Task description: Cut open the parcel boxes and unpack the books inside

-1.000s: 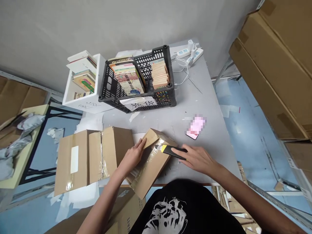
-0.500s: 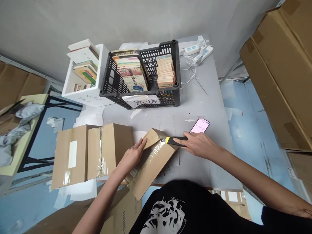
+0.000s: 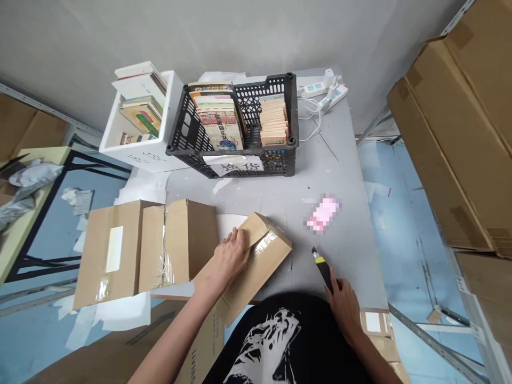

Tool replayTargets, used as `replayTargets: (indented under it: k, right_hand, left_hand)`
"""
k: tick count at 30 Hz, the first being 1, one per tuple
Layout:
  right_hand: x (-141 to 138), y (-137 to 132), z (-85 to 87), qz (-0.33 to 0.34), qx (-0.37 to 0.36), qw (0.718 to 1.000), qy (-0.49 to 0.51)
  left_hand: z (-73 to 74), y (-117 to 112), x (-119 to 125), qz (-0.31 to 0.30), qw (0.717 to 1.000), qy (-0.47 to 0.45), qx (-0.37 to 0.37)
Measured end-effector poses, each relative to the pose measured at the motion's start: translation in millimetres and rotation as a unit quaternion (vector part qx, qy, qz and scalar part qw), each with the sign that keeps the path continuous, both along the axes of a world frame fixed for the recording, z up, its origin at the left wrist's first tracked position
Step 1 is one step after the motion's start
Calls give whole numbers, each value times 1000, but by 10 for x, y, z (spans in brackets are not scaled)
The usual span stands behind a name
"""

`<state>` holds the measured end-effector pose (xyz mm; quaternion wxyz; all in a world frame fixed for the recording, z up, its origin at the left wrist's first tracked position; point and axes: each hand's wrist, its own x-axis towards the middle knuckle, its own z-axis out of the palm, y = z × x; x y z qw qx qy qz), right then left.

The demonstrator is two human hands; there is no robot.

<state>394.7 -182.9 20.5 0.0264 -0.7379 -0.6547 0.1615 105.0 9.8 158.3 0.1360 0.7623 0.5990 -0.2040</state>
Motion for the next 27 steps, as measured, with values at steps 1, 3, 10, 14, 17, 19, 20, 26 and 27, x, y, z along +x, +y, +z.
replayTargets:
  k: [1,3,10,14,17,19,20,26,27]
  right_hand:
    - [-21,-156,-158,-8,-5,1000,-8]
    - [-27,-344,-405,-23,-18,999,-20]
    - [-367,45,-339,-92,25,995,28]
    - [-1092,798,138,-110,76,961,241]
    - [-1489,1256,346,-154,114,926,326]
    - [-1564,1379,352,-173,132,915,339]
    - [-1553,1391,326,-175,137,913,341]
    - [-1291,1345,308,-101,135,939,299]
    - [-1248,1379,382,-64,139,948,278]
  left_hand:
    - [-10,-4,59,5,1000,7,11]
    - [-27,3,143,18,999,19,26]
    - [-15,22,171,-3,998,44,37]
    - [-54,-10,151,-6,997,45,61]
    - [-92,40,104,-8,998,22,58]
    - [-75,144,23,2,999,-14,29]
    - [-50,216,-39,8,999,-45,7]
    - [51,752,-622,60,975,-206,-60]
    - [19,823,-700,68,977,-192,-57]
